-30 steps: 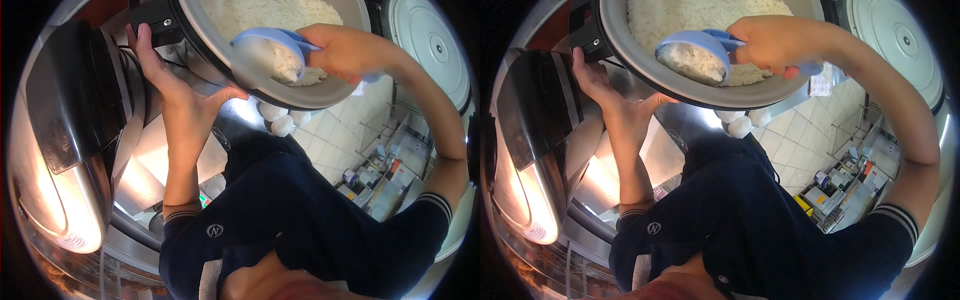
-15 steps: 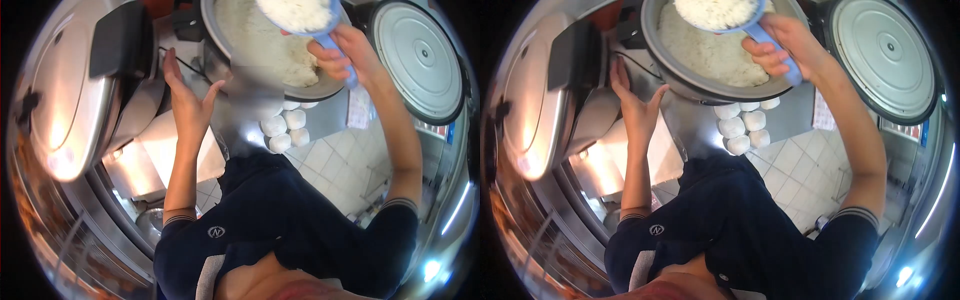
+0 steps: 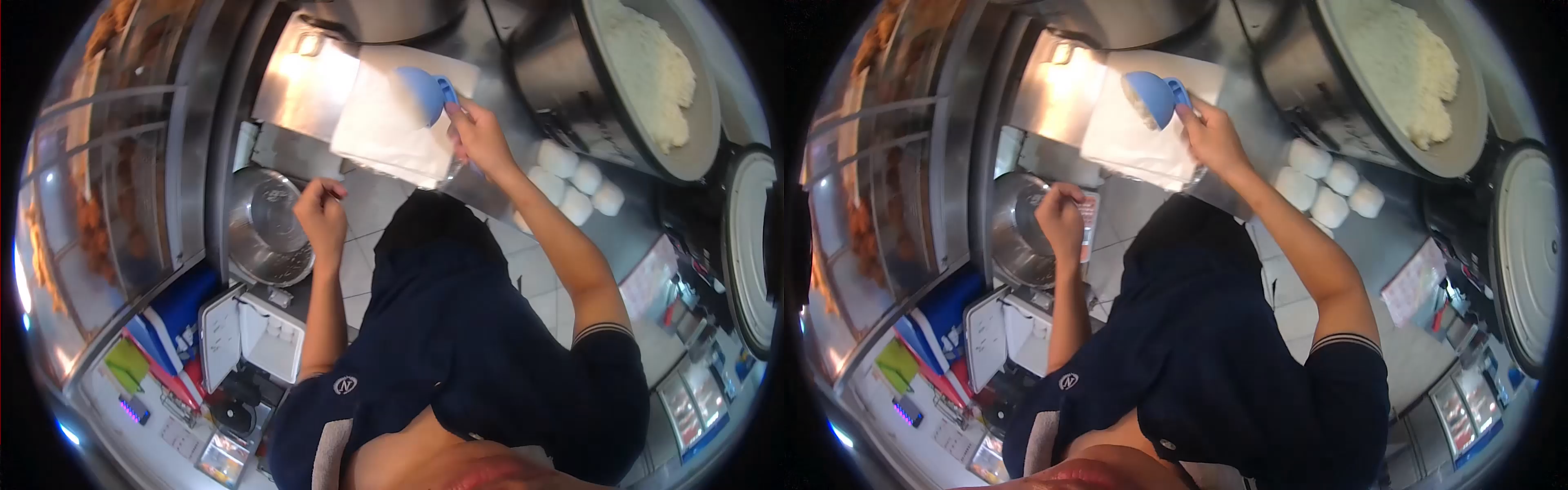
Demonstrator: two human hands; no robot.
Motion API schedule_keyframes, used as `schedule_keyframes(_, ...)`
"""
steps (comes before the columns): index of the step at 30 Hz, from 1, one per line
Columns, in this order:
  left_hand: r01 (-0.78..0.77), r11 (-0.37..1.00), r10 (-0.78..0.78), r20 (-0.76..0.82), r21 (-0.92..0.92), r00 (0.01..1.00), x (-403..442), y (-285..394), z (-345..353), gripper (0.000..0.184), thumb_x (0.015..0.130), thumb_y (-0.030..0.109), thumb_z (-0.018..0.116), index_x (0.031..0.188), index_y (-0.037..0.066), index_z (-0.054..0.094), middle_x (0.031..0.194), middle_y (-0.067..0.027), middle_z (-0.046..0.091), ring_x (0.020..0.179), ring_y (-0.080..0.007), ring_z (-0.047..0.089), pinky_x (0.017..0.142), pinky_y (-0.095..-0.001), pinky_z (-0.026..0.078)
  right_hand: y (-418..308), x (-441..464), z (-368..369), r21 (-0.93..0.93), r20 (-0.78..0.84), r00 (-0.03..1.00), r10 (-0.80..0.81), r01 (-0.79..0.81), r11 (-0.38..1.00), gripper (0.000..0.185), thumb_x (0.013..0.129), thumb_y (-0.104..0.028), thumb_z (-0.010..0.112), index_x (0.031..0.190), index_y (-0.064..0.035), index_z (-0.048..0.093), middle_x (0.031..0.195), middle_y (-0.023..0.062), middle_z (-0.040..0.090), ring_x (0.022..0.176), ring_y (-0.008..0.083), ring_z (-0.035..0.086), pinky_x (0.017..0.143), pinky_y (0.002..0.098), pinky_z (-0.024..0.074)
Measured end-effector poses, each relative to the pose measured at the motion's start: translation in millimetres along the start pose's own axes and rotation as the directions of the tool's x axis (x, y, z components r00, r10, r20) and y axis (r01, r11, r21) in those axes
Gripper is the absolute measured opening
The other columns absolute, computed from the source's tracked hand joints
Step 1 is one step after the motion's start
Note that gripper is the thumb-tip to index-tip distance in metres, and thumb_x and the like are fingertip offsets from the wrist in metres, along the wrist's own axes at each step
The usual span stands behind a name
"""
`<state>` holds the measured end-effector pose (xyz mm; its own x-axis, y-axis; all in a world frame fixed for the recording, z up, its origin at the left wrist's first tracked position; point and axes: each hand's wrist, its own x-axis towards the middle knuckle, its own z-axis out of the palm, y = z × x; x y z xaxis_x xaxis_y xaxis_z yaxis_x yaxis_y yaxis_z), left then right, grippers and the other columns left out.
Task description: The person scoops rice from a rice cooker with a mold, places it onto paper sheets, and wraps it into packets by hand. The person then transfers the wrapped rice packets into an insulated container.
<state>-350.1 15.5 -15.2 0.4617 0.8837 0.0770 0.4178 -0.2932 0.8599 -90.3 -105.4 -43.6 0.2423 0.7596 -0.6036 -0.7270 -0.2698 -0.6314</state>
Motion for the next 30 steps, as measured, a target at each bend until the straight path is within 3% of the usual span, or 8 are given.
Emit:
schedule_keyframes(2, 0.024, 1.000, -0.024, -0.009, 0.006, 1.000, -23, -8, -14, 0.023, 0.075, -0.017, 0.043, 0.076, -0.003, 0.061, 0.068, -0.0072, 0.062, 0.065, -0.0120, 0.060, 0.063, -0.0260, 0.047, 29, 48, -1, -0.926, 0.226, 0.558, -0.799, 0.378, 0.002, 0.044, 0.104, -0.035, 0.054, 0.145, -0.0181, 0.050, 0.075, 0.0089, 0.062, 0.056, 0.0269, 0.064, 0.050, 0.0416, 0.0505)
schedule_keyframes(5, 0.041, 0.999, -0.041, 0.025, 0.001, 0.999, -41, -20, -18, 0.024, 0.077, -0.017, 0.043, 0.079, -0.003, 0.063, 0.071, -0.0073, 0.065, 0.068, -0.0121, 0.061, 0.064, -0.0254, 0.047, 54, 75, -3, -0.954, 0.230, 0.820, -0.524, 0.085, -0.286, 0.056, 0.100, -0.034, 0.058, 0.153, -0.0223, 0.043, 0.089, 0.0123, 0.070, 0.071, 0.0362, 0.070, 0.061, 0.0479, 0.0545)
schedule_keyframes(8, -0.001, 1.000, 0.000, 0.078, 0.021, 0.997, -26, -26, -18, 0.023, 0.077, -0.016, 0.045, 0.080, -0.002, 0.063, 0.072, -0.0094, 0.065, 0.067, -0.0165, 0.062, 0.063, -0.0282, 0.046, 38, 54, 6, -0.990, 0.084, 0.830, -0.551, 0.006, -0.142, 0.050, 0.100, -0.029, 0.060, 0.149, -0.0236, 0.050, 0.105, 0.0127, 0.073, 0.082, 0.0394, 0.070, 0.072, 0.0463, 0.0559)
schedule_keyframes(12, -0.076, 0.997, 0.076, 0.149, -0.003, 0.986, -3, -45, -16, 0.019, 0.076, -0.014, 0.052, 0.079, 0.000, 0.064, 0.076, -0.0122, 0.065, 0.070, -0.0270, 0.063, 0.063, -0.0357, 0.047, 42, 20, -48, -0.984, 0.135, 0.414, -0.900, 0.163, -0.072, 0.053, 0.100, -0.023, 0.061, 0.150, -0.0158, 0.046, 0.120, 0.0174, 0.068, 0.103, 0.0395, 0.068, 0.080, 0.0442, 0.0546)
schedule_keyframes(18, -0.319, 0.947, 0.302, 0.413, -0.029, 0.859, 53, -109, 9, 0.024, 0.075, -0.005, 0.064, 0.095, 0.007, 0.070, 0.113, -0.0114, 0.067, 0.118, -0.0310, 0.060, 0.100, -0.0441, 0.049, 74, 9, -75, -0.883, 0.055, 0.376, -0.925, -0.415, -0.221, 0.051, 0.097, -0.018, 0.063, 0.146, -0.0072, 0.051, 0.105, 0.0156, 0.060, 0.101, 0.0371, 0.056, 0.097, 0.0451, 0.0447)
schedule_keyframes(21, -0.591, 0.804, 0.469, 0.546, 0.061, 0.694, 86, -118, 18, 0.042, 0.078, 0.005, 0.071, 0.118, 0.016, 0.070, 0.141, -0.0107, 0.056, 0.140, -0.0323, 0.044, 0.116, -0.0483, 0.036, 31, 49, 27, -0.961, 0.201, 0.507, -0.838, -0.064, -0.269, 0.047, 0.098, -0.016, 0.061, 0.144, -0.0096, 0.053, 0.091, 0.0166, 0.062, 0.087, 0.0319, 0.061, 0.084, 0.0407, 0.0472)
schedule_keyframes(24, -0.609, 0.793, 0.462, 0.652, 0.000, 0.601, 95, -148, 34, 0.063, 0.078, 0.013, 0.078, 0.137, 0.026, 0.062, 0.158, -0.0071, 0.040, 0.150, -0.0326, 0.029, 0.123, -0.0529, 0.025, 9, 125, 127, -0.954, 0.071, 0.826, -0.560, 0.219, 0.203, 0.045, 0.099, -0.018, 0.056, 0.144, -0.0161, 0.051, 0.073, 0.0177, 0.064, 0.065, 0.0363, 0.062, 0.066, 0.0435, 0.0484)
schedule_keyframes(30, -0.742, 0.663, 0.498, 0.682, 0.100, 0.536, 100, -160, 34, 0.053, 0.085, 0.019, 0.068, 0.136, 0.027, 0.063, 0.156, -0.0065, 0.044, 0.149, -0.0289, 0.035, 0.122, -0.0486, 0.028, -3, 280, 198, -0.992, -0.031, 0.898, -0.438, -0.080, -0.095, 0.060, 0.090, -0.025, 0.052, 0.149, -0.0180, 0.045, 0.103, 0.0276, 0.071, 0.100, 0.0467, 0.068, 0.092, 0.0545, 0.0518)
